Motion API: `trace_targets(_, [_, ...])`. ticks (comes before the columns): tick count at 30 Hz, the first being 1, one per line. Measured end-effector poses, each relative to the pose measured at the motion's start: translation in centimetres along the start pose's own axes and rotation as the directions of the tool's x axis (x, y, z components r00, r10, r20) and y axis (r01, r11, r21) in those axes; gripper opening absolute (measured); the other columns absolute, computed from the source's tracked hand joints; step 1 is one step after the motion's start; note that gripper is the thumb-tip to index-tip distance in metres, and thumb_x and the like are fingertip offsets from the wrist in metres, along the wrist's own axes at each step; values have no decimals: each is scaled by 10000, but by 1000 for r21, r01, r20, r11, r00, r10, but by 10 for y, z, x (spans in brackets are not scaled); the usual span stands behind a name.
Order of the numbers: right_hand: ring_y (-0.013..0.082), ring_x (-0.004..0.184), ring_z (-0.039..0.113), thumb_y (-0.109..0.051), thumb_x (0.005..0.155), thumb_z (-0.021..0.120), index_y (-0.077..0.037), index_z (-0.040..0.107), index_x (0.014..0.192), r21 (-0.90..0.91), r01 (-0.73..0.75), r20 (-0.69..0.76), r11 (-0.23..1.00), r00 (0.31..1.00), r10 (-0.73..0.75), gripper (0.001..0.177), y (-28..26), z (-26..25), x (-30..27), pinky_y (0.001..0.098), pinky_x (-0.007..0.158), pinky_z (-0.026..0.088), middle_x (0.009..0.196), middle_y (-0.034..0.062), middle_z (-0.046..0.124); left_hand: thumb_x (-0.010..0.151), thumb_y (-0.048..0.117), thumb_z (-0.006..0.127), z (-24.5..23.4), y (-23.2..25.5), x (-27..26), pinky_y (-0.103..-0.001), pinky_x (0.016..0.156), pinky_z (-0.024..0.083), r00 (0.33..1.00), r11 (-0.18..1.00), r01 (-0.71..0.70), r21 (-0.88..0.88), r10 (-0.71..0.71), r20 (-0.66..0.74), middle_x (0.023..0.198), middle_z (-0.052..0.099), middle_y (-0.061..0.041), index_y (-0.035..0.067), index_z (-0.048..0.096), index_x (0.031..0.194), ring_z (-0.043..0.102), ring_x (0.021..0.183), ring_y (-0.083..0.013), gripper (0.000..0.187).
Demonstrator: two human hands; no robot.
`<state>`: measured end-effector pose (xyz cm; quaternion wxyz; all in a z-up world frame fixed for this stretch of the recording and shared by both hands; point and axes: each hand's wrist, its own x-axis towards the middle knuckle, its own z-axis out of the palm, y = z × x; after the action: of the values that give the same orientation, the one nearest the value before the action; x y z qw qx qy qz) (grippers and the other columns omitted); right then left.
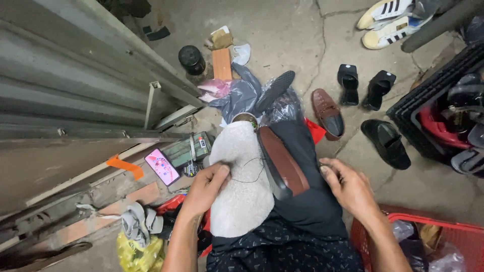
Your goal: The person sits on the floor and sews the sole of a brown leather shoe using a needle and thread. They repeatedly push the needle through the shoe's edge and pull the thread tight to secure the sole.
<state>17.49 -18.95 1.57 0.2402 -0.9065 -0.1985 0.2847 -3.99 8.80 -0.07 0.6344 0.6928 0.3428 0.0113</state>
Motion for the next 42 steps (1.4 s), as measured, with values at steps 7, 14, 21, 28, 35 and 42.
trace_targets(7, [414,835,751,-373,1039,596,-48,789,1067,-113,-95,9,989,995,96,379,21,1,1,498,743,580,888,234,783,932,240,778,10,5,-1,-301,542,474,995,999,-37,29,39,-94,596,676,-73,24,722,748,537,589,-143,289])
trace_targets(14, [333,1004,588,-262,1107,503,-53,623,861,988,148,-153,-45,893,-422,344,34,10,-3,393,694,516,1034,161,662,973,243,657,51,22,23,-483,694,635,936,709,-274,650,353,9,1183,752,-75,126,733,1196,794,780,-281,264])
trace_targets(21, [173,501,562,-159,1069,498,29,695,1011,855,180,-69,487,969,-237,279,-7,28,2,282,511,435,841,141,744,976,221,652,25,35,-19,-285,646,364,939,982,-168,84,133,318,753,513,54,139,585,796,465,730,-99,209])
trace_targets(28, [195,508,498,-187,1086,510,6,671,1009,963,6,43,269,983,-178,262,-20,57,37,299,531,410,621,105,555,919,96,639,43,17,-86,-314,508,296,872,848,-398,351,469,-144,585,374,22,144,389,608,334,543,-125,401])
trace_targets(35, [130,505,397,-176,1056,563,-29,680,886,978,-73,120,196,963,-241,253,-18,57,49,266,486,314,568,8,434,973,135,603,33,42,-97,-325,486,277,744,686,-543,484,661,-103,583,323,-26,84,334,628,308,509,-179,440])
trace_targets(42, [58,444,165,-168,874,530,-246,354,560,980,3,-12,201,999,46,368,49,-8,49,222,401,128,502,-125,210,1024,402,545,49,34,-43,-400,499,436,904,656,-208,726,412,-113,799,675,64,145,671,777,653,668,-209,378])
